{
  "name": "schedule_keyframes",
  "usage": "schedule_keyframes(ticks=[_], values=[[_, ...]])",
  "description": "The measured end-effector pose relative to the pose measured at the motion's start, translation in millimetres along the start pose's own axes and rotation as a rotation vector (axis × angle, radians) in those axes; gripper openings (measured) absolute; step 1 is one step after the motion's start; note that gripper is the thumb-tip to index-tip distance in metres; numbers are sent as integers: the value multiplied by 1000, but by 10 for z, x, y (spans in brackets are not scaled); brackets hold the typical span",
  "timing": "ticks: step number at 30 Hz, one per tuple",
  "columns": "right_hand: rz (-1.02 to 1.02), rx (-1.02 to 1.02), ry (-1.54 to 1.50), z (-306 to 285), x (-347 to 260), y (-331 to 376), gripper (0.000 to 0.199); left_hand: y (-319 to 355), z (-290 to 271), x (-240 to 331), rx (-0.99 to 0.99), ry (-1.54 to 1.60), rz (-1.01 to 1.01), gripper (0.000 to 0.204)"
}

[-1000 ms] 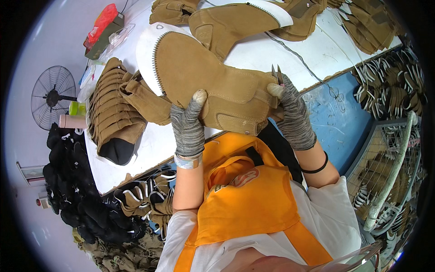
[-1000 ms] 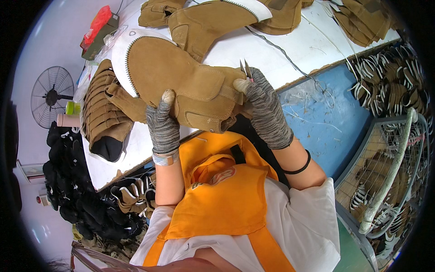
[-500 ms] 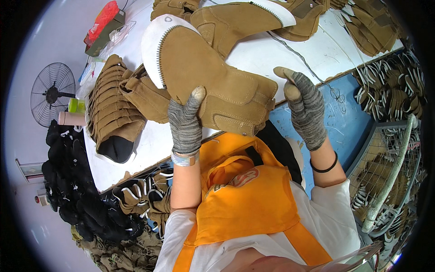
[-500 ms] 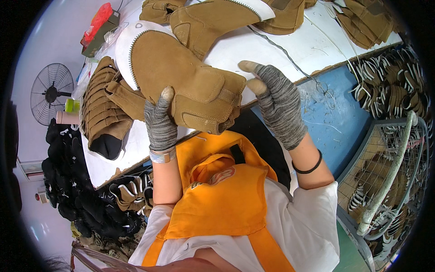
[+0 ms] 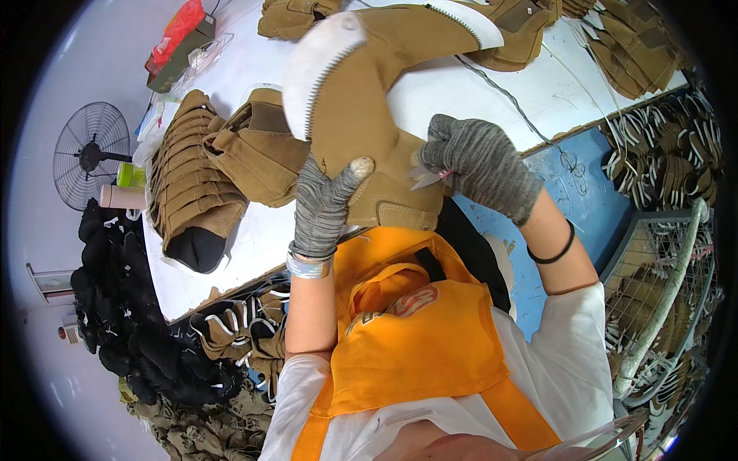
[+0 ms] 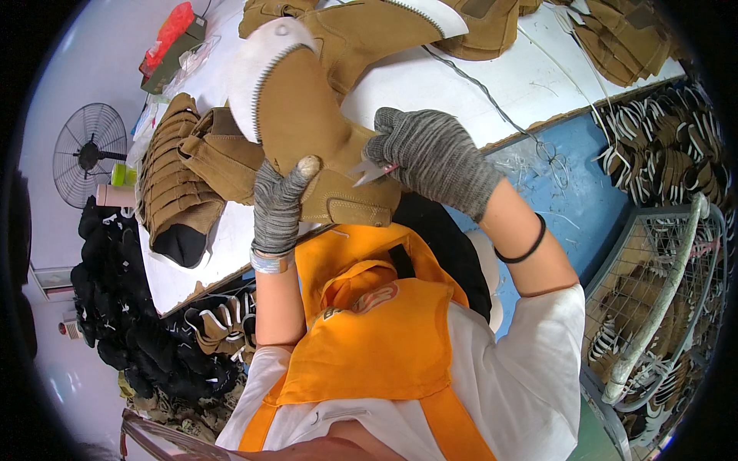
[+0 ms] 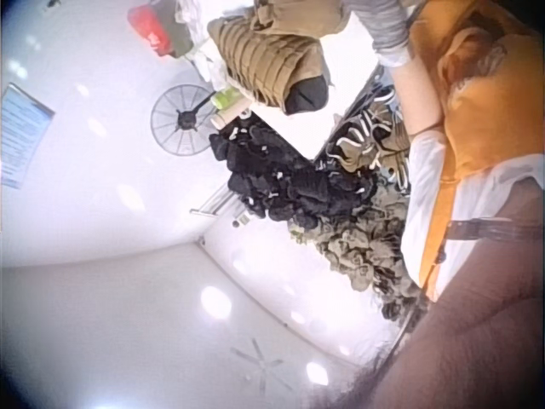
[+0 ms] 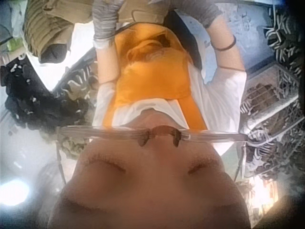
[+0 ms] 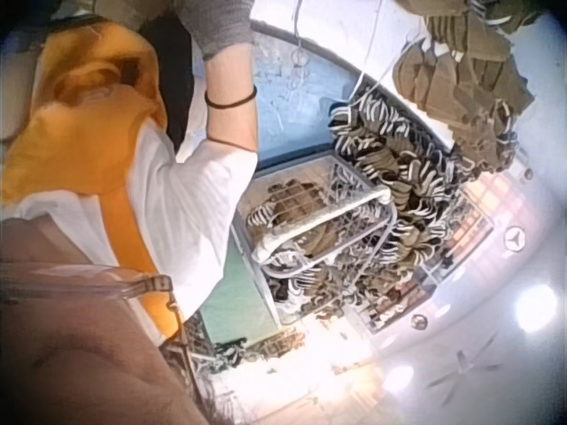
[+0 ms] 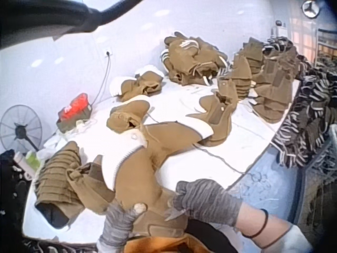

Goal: The person trims excess material from the edges of shoe upper components using small snips, handling each piece one at a time and placing the finished components into a collection area on the workbench.

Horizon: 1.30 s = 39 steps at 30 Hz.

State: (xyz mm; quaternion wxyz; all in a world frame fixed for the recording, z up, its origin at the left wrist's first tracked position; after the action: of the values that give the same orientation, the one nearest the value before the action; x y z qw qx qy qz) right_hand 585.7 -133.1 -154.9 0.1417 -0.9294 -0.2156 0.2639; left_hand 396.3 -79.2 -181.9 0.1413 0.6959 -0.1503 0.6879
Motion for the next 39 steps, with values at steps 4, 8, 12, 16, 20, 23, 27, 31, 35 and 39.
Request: schedule_keyframes(ticks=[4,8,12,16,20,23,27,31,35,39], values=[[58,235,-73,84,304,90,28,21,-39,-44,46,29,46,61],[341,36,-672,210,241,332,71,29,-131,-46,71,249,9,65],[345,242,-1167,367,-93,398,100,19,-95,109,161,321,77,69],[369,361,-1371,418,-73,354,84,-14,-202,194,387,-226,400,83],[382,348,-1237,324,-111,317,67,279,-212,284,626,-466,691,100],[361,371,-1196,249,-106,315,56,428,-222,328,453,-647,777,107],[367,344,-1114,296,-26,376,49,226,215,554,-114,-1321,689,101],[557,408,-1158,526,188,473,43,-24,251,316,-374,-1234,627,99],[640,387,-1339,590,268,511,38,-122,305,113,-340,-1040,567,83],[660,257,-1180,426,213,565,43,-60,395,92,-308,-1147,698,57]])
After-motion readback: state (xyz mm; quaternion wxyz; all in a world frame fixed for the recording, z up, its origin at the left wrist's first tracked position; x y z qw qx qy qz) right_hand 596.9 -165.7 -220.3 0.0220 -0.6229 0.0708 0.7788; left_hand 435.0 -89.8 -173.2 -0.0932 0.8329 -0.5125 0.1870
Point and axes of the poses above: each hand's wrist, its own y-axis away from the middle knuckle, its own z-axis out of the palm, x = y × z, the point moved 6 cm from there along -y, towards the middle knuckle, and after that the axes turned 2 degrees about -y, right-handed, at the moved point
